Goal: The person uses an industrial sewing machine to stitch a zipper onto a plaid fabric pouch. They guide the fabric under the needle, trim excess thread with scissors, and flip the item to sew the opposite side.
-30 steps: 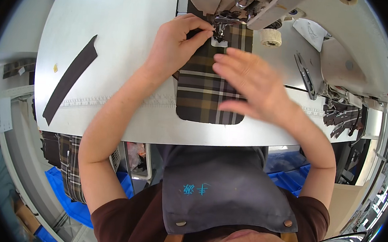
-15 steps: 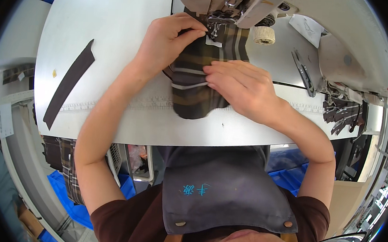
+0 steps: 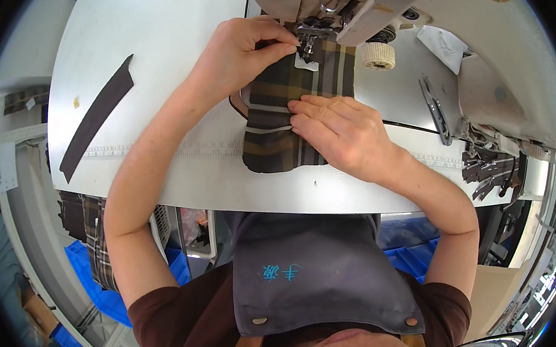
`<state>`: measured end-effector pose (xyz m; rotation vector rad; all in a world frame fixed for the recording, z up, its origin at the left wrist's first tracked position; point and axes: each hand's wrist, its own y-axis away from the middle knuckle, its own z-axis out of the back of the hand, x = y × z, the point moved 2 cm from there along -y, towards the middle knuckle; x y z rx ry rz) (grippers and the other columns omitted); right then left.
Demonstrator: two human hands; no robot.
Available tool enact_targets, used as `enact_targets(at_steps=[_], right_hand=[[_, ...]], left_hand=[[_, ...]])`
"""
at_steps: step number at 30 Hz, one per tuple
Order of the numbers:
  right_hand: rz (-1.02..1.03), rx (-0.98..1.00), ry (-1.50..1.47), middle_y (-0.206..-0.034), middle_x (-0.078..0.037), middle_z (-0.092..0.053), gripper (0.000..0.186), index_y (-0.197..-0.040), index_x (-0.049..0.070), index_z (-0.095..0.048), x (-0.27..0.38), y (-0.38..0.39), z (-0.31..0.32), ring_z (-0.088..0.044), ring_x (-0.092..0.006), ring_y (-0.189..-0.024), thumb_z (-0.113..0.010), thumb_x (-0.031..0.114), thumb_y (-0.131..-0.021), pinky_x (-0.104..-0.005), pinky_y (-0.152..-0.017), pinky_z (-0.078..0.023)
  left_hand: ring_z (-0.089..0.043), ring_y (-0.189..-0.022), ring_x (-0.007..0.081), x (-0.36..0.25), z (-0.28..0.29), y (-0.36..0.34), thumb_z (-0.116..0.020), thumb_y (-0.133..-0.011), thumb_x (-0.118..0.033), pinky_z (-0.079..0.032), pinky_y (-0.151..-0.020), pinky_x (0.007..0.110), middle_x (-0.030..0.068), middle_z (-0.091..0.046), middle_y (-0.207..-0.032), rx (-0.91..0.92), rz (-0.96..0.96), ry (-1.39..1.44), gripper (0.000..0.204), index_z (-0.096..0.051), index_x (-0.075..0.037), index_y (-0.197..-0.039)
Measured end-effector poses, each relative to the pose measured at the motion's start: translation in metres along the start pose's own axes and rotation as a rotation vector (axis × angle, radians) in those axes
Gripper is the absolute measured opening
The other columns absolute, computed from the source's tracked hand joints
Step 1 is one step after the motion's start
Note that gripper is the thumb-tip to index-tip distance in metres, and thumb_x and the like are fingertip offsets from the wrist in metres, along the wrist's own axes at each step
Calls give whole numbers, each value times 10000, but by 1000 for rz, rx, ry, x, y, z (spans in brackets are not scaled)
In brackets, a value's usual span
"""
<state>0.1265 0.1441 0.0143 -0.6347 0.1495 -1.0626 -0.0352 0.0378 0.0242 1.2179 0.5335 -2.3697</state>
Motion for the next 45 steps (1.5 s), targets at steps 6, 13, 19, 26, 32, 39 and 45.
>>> enact_targets(at_steps=[6,13,19,26,32,39,45], right_hand=[[19,4,4,-991,-99,-666,184,-853,19,-593,-1,0,0,-639,-226,-921,-633,101,-693,-313,-706,-527],[6,6,-47,-1012,-103,-655,195,-870,17,-601,-2,0,-2,-625,-241,-930,-673,132,-731,-325,-713,-526],[-83,69,-45,-1154,-145,-594,377,-1044,-13,-593,-6,-5,-5,-539,-295,-1107,-701,196,-749,-388,-888,-462],[-114,160,-31,-1242,-159,-550,444,-1123,-24,-569,-5,-3,-7,-490,-303,-1194,-688,222,-774,-414,-964,-417],[-212,43,-283,-1130,-146,-589,312,-1111,24,-596,-27,2,5,-541,-307,-1049,-637,103,-811,-408,-880,-437],[-359,-77,-293,-917,-64,-631,244,-1040,100,-665,-65,-10,-7,-556,-279,-861,-591,28,-819,-358,-739,-462],[-127,19,53,-941,-51,-623,429,-1075,112,-665,-54,-2,-4,-573,-258,-830,-622,-27,-671,-344,-701,-501]], left_hand=[[-617,-826,141,3,-3,0,-662,-806,-55,-475,-766,273,57,-672,-869,4,-70,-42,113,-685,0,-902],[-632,-774,199,4,-7,2,-645,-792,-68,-487,-712,287,67,-662,-850,-59,-98,-39,101,-688,-9,-862],[-635,-838,174,3,-4,4,-662,-808,-76,-483,-788,277,82,-677,-897,-28,-76,-117,136,-689,-2,-919],[-627,-745,226,8,-11,9,-649,-767,-82,-498,-660,305,57,-655,-834,-160,-175,-93,87,-699,-50,-831],[-613,-741,199,10,-16,18,-638,-701,-45,-505,-612,297,5,-634,-871,-230,-591,-481,171,-680,-88,-861],[-635,-830,222,8,-13,23,-643,-748,-8,-521,-727,319,44,-660,-1003,-113,-530,-509,234,-694,-66,-969],[-632,-889,247,9,-11,25,-636,-734,15,-520,-772,336,61,-654,-1045,-79,-511,-478,275,-685,-65,-993]])
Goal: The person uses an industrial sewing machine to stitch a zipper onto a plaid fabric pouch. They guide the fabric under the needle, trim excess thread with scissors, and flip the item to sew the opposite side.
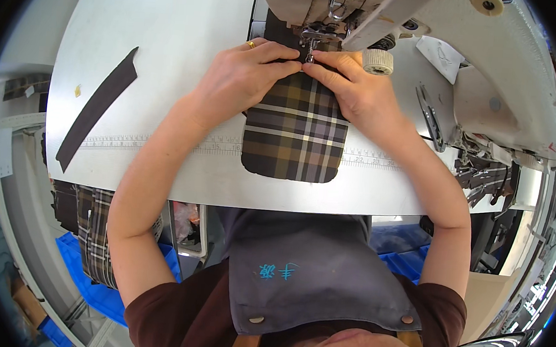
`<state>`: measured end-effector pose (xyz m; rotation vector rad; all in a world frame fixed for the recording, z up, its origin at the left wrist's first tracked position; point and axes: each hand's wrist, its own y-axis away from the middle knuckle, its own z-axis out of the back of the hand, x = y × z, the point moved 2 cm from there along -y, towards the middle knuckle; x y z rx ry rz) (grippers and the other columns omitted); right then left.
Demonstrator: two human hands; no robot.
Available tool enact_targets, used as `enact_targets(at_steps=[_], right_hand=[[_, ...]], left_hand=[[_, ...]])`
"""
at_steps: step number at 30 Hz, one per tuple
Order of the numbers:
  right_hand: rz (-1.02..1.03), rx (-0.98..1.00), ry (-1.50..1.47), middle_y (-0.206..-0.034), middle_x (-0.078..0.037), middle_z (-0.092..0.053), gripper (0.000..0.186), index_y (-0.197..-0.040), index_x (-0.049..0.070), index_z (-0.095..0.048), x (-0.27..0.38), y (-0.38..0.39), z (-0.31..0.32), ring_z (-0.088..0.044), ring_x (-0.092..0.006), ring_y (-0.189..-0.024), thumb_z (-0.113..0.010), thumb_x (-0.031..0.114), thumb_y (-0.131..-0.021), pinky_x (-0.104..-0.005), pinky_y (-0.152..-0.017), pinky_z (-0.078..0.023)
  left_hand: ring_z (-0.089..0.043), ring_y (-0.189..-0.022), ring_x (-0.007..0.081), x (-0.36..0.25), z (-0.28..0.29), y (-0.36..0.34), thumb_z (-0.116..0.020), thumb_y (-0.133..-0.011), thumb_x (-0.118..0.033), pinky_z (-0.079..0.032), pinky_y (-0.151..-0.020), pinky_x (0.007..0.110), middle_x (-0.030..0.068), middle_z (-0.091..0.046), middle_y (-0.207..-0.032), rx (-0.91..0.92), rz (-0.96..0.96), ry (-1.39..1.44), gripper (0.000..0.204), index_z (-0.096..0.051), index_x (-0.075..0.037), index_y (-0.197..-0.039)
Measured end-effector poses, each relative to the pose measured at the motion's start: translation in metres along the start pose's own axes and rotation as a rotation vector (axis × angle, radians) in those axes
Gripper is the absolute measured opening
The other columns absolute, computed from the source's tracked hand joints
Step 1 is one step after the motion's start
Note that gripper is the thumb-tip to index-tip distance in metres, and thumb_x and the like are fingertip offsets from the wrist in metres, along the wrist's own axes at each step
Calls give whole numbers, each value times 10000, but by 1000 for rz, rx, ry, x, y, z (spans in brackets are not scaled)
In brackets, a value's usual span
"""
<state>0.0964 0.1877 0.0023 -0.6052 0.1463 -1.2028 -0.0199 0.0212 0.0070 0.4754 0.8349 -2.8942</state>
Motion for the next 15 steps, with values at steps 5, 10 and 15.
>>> enact_targets(at_steps=[5,10,15], right_hand=[[-25,42,34,-1149,-34,-608,468,-1108,139,-654,3,1,2,-613,-225,-949,-608,-62,-687,-301,-676,-556],[-31,-8,3,-967,-56,-635,440,-1071,98,-669,0,-2,1,-574,-258,-861,-617,-37,-655,-347,-744,-485],[-63,-18,-24,-934,-59,-648,409,-1073,114,-677,-3,-5,2,-565,-256,-833,-623,-15,-689,-359,-724,-466]], left_hand=[[-624,-865,205,1,-2,0,-634,-705,-28,-535,-690,292,7,-646,-985,-64,-26,-50,230,-695,-87,-919],[-621,-854,197,9,-6,-5,-630,-715,-43,-530,-705,296,-17,-652,-953,-96,-5,-53,223,-706,-122,-909],[-622,-845,198,14,-9,-7,-625,-719,-30,-527,-728,304,-18,-663,-937,-126,33,-1,236,-713,-139,-908]])
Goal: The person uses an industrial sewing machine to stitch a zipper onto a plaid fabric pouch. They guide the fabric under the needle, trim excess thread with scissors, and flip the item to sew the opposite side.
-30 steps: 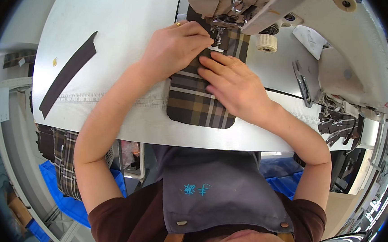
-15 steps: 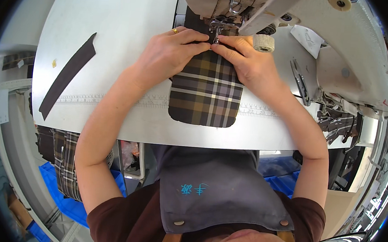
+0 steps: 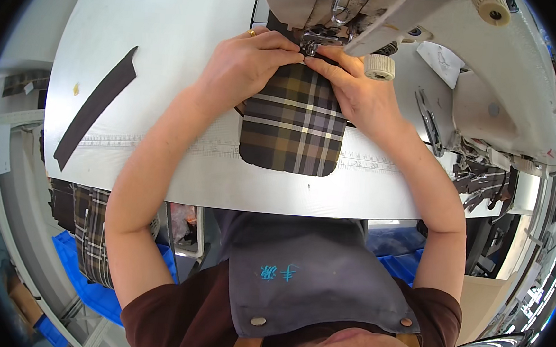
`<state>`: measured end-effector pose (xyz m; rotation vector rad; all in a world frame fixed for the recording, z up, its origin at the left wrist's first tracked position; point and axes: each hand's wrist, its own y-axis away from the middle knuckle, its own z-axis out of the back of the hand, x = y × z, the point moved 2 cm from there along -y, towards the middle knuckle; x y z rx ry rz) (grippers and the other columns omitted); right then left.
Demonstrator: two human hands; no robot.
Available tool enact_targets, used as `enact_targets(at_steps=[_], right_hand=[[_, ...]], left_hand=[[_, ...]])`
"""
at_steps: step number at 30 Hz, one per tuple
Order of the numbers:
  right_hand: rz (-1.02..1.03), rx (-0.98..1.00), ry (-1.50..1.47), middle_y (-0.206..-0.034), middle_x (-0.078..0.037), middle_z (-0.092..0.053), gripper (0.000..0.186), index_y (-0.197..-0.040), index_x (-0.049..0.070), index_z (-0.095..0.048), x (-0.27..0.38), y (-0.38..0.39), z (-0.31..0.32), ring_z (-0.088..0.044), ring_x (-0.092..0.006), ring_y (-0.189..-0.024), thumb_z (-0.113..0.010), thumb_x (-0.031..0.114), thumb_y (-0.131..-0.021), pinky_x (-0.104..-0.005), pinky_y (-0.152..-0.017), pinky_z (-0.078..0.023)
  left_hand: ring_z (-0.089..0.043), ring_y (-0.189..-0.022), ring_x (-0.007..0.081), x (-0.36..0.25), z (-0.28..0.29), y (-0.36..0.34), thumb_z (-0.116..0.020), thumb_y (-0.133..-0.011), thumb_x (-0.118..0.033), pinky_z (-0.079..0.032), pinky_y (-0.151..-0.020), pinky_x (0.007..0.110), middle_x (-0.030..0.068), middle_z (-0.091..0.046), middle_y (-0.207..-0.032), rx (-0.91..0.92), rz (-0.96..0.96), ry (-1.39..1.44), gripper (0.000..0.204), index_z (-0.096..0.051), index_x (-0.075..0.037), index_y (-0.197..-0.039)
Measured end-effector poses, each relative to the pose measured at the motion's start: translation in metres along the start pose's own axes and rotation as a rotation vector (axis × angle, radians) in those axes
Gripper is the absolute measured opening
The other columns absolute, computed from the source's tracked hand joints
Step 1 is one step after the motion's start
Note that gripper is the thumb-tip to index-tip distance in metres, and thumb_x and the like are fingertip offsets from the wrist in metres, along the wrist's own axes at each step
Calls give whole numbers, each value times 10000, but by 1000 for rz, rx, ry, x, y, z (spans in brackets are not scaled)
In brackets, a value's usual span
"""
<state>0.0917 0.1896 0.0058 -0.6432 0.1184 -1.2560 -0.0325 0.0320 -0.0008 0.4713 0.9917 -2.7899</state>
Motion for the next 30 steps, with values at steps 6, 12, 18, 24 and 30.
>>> enact_targets(at_steps=[6,12,18,24,30], right_hand=[[-25,-2,18,-911,-50,-645,410,-1072,129,-680,-2,0,-3,-555,-246,-808,-624,-10,-691,-354,-710,-455],[-29,0,50,-878,-43,-641,417,-1070,146,-682,-3,-2,-2,-553,-244,-804,-633,-4,-683,-354,-721,-460],[-25,-14,30,-886,-49,-643,418,-1068,149,-682,-3,-3,-2,-559,-251,-824,-634,-5,-683,-358,-740,-462],[-46,-9,29,-909,-57,-647,420,-1077,148,-678,-4,-3,-1,-566,-262,-858,-617,-22,-698,-361,-762,-462],[-66,-18,-10,-931,-62,-653,409,-1070,142,-678,-4,-2,-2,-566,-274,-872,-617,-21,-700,-372,-781,-463]], left_hand=[[-620,-846,211,0,-1,0,-608,-704,0,-525,-729,309,1,-668,-929,-8,18,30,253,-713,-119,-902],[-617,-847,223,1,-2,-3,-594,-693,21,-522,-734,323,20,-670,-927,15,38,25,262,-709,-88,-903],[-617,-857,224,2,-3,-4,-585,-704,16,-523,-742,323,20,-672,-929,8,37,39,255,-710,-87,-900],[-623,-869,220,1,-3,-4,-583,-711,15,-527,-743,327,23,-679,-934,-7,59,-4,245,-709,-89,-894],[-629,-865,216,1,-3,-4,-585,-720,6,-529,-744,323,16,-679,-946,-2,63,13,231,-706,-88,-893]])
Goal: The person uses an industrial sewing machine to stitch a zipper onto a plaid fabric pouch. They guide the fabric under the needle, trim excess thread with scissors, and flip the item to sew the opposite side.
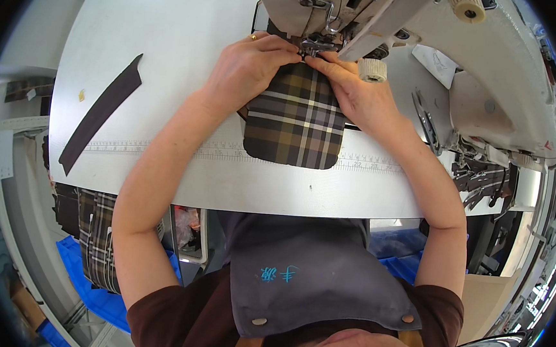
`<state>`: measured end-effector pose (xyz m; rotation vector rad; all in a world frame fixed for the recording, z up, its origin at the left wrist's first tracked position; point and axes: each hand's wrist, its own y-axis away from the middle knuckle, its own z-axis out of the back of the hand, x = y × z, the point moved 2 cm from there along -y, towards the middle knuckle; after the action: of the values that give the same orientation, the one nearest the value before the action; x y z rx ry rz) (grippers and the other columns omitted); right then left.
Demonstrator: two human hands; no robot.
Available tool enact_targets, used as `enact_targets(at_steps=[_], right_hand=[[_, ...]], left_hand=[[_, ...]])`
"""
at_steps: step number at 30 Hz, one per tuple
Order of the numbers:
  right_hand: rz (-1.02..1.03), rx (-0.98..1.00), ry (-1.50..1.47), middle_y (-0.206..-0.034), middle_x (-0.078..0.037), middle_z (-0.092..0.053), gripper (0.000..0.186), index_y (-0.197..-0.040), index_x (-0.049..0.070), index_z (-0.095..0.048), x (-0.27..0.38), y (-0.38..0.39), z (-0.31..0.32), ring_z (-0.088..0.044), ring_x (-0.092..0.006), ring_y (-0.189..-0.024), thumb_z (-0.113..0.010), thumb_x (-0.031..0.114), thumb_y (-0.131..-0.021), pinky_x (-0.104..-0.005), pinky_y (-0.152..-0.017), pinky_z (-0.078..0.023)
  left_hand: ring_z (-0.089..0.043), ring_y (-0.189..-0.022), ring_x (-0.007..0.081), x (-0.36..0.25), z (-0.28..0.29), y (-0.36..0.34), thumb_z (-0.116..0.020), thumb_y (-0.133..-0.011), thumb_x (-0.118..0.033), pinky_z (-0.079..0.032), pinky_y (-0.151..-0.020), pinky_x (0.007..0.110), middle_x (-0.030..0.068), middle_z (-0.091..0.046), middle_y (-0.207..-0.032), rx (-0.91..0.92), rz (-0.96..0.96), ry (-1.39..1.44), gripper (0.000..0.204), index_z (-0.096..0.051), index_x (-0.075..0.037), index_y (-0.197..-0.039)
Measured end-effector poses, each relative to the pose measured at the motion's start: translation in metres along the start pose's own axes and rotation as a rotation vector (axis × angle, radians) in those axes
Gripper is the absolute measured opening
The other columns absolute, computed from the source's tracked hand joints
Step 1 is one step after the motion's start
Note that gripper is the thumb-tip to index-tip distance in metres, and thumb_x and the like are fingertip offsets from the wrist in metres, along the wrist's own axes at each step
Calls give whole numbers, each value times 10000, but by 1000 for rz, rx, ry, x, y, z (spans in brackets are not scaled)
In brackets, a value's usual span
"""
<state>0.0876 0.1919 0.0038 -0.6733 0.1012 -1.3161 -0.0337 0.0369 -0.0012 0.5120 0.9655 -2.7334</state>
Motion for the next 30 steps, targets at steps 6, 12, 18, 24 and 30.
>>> enact_targets(at_steps=[6,12,18,24,30], right_hand=[[29,9,-13,-934,-62,-656,387,-1055,135,-679,6,0,6,-572,-279,-907,-624,-21,-705,-377,-790,-467],[14,7,-10,-968,-62,-638,339,-1034,90,-660,-1,4,6,-562,-282,-956,-646,0,-707,-380,-812,-462],[76,0,60,-1030,-76,-602,308,-1027,68,-640,19,15,14,-524,-290,-1053,-703,114,-729,-402,-856,-447],[57,34,24,-1052,-73,-604,326,-1031,70,-640,16,14,14,-518,-295,-1063,-719,143,-723,-407,-867,-436],[93,30,73,-1136,-61,-597,421,-1099,63,-621,23,18,18,-520,-274,-1049,-735,167,-707,-388,-870,-422]], left_hand=[[-629,-881,210,-2,2,4,-593,-727,-5,-528,-755,319,10,-679,-962,25,-8,-20,228,-710,-96,-900],[-650,-908,185,13,24,-5,-586,-778,41,-506,-804,279,87,-694,-976,161,415,482,257,-697,-45,-994],[-617,-970,202,62,16,-73,-606,-780,0,-479,-822,260,143,-667,-991,-7,809,31,283,-675,-38,-1053],[-614,-968,198,97,-54,-84,-601,-794,-1,-479,-836,266,134,-654,-1002,127,752,-273,276,-661,-22,-1063],[-611,-966,194,119,-59,-89,-595,-808,-3,-480,-849,272,124,-642,-1013,16,748,-218,271,-646,-5,-1074]])
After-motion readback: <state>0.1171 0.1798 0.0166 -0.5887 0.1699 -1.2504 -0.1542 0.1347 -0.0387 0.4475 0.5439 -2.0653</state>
